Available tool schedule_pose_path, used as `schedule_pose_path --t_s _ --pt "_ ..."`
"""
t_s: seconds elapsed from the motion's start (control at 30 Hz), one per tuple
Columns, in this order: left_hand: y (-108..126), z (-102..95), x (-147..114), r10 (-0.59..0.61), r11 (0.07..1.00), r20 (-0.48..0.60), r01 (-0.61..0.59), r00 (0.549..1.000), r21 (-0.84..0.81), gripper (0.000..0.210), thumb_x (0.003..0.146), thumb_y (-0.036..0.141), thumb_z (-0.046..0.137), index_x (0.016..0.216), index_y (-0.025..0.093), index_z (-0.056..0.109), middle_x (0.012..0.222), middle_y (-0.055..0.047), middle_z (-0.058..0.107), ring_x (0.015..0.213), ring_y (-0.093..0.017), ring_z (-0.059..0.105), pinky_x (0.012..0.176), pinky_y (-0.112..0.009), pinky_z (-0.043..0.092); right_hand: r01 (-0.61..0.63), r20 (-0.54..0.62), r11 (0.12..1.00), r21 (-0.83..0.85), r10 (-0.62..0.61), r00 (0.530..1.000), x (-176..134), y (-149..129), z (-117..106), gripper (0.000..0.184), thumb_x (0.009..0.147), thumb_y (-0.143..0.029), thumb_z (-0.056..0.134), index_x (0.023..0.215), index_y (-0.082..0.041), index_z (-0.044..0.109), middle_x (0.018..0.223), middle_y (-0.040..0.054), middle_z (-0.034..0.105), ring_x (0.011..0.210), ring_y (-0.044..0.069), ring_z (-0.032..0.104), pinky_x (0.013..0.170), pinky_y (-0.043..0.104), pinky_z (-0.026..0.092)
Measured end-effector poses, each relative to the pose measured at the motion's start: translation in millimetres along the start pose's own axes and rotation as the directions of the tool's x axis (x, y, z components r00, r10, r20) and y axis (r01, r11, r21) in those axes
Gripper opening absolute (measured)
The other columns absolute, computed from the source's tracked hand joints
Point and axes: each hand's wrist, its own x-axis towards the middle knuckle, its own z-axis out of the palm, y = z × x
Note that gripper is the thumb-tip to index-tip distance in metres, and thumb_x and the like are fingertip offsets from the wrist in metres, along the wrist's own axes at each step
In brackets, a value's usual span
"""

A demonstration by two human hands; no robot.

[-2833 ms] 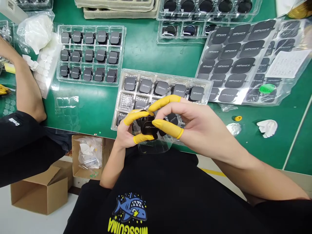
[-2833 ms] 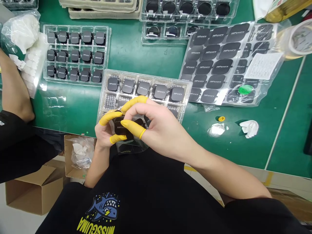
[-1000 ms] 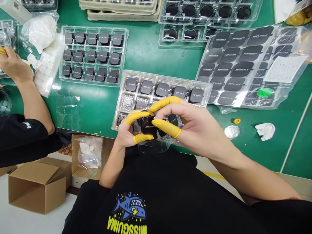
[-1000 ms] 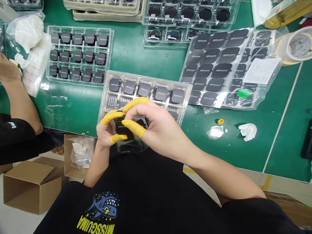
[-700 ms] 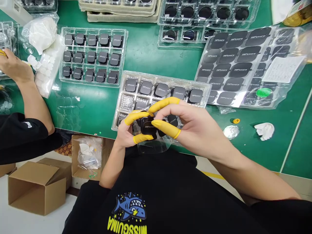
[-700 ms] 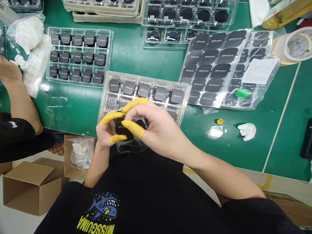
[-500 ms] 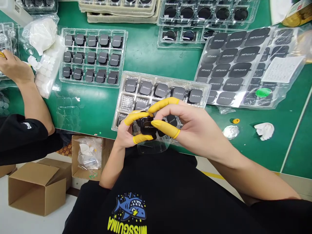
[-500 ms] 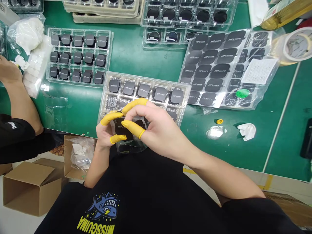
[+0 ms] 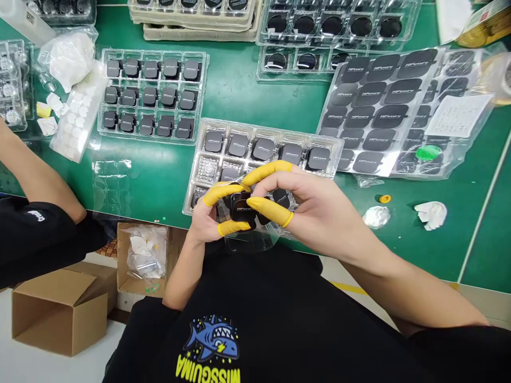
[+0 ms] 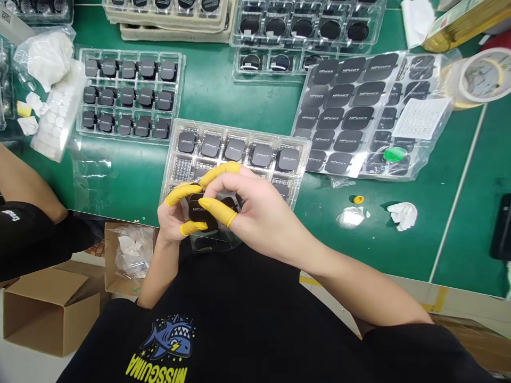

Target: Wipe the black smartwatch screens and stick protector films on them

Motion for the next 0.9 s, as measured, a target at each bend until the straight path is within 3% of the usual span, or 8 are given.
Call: schedule_pose_path --t_s 0.9 --pt "-1.7 -1.0 -0.4 0.008 1.000 -0.002 -0.008 1.000 0.025 0.068 0.083 0.056 0.096 0.143 0.031 0.076 0.126 -0.008 0.084 0.115 -0.028 0.082 0.105 -0.043 0.067 -0.014 -0.007 1.000 -0.015 0.014 1.000 -0.6 1.6 1.6 0.009 0.103 -0.027 0.073 0.094 -0.026 0.073 0.113 0.0049 0.080 0.103 0.024 0.073 0.090 0.038 0.059"
